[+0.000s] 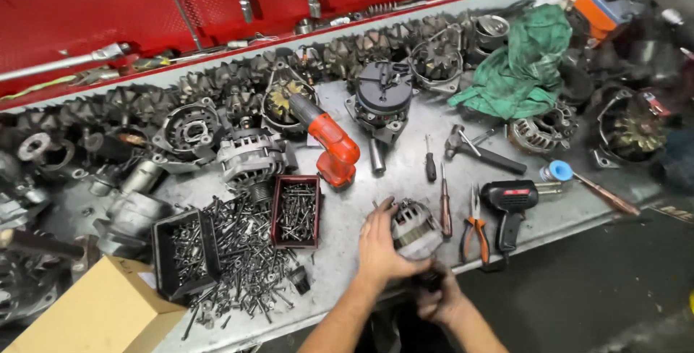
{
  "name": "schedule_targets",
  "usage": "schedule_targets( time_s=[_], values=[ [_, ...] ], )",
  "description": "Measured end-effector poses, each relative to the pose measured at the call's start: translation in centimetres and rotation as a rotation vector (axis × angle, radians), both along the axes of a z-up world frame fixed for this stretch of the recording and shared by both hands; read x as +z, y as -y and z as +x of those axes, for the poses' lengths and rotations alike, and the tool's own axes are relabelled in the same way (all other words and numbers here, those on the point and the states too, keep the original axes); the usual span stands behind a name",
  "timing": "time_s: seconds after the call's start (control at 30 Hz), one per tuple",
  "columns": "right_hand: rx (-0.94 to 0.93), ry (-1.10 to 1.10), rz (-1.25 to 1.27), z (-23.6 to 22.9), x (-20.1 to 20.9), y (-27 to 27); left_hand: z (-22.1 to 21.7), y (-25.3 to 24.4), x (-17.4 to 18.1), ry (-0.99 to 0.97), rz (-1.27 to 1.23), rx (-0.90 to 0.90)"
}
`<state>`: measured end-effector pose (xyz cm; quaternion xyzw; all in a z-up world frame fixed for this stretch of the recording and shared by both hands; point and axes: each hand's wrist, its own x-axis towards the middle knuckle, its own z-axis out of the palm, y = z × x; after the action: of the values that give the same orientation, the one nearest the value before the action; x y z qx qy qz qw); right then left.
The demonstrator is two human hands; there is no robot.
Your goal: The person works on a car alternator on a cluttered metal workbench, using a screwdriver to manipulate internal components. They rotate the alternator to access different sides and use a power drill to remove or tighten fasteners.
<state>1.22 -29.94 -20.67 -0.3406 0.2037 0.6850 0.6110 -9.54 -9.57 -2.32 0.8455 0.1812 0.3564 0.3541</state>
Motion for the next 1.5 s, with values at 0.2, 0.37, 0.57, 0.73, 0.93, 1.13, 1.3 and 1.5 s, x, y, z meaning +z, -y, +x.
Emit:
schedule_targets(
  time_s=[0.2, 0.37, 0.57, 0.73, 0.93, 1.13, 1.3, 1.5],
  values=[
    [-0.295, 0.374, -0.437, -5.6, 4.5, -0.1, -1.6, 0.7, -0.9, -0.036, -0.010, -0.050],
    [0.682, 1.841, -0.738, -5.1, 12.0, -2.0, -1.0, 0.2, -1.0, 0.030, -0.010, -0.059],
    [0.463, 1.521, -0.498, -2.3, 7.3, -2.6, -0.9, 0.2, -0.9, 0.071, 0.013, -0.030],
    [0.039, 0.060, 0.121, -1.1, -2.2, 1.7, -1.2, 0.2, -0.8, 0.044, 0.015, -0.045],
    [0.255, 1.707, -0.676, -7.1, 7.9, -2.3, -1.2, 0.4, -1.3, -0.013, 0.031, -0.028],
    [-0.162, 0.331, -0.183, -4.7, 5.5, -1.1, -1.0, 0.2, -1.5, 0.011, 0.033, -0.034],
    [-0.230, 0.308, -0.220, -5.5, 9.4, -0.2, -1.0, 0.3, -1.8, 0.001, 0.034, -0.009],
    [0.200, 1.407, -0.535, 2.8, 10.9, -0.1, -0.7, 0.0, -2.6, 0.025, 0.028, -0.028]
  ],
)
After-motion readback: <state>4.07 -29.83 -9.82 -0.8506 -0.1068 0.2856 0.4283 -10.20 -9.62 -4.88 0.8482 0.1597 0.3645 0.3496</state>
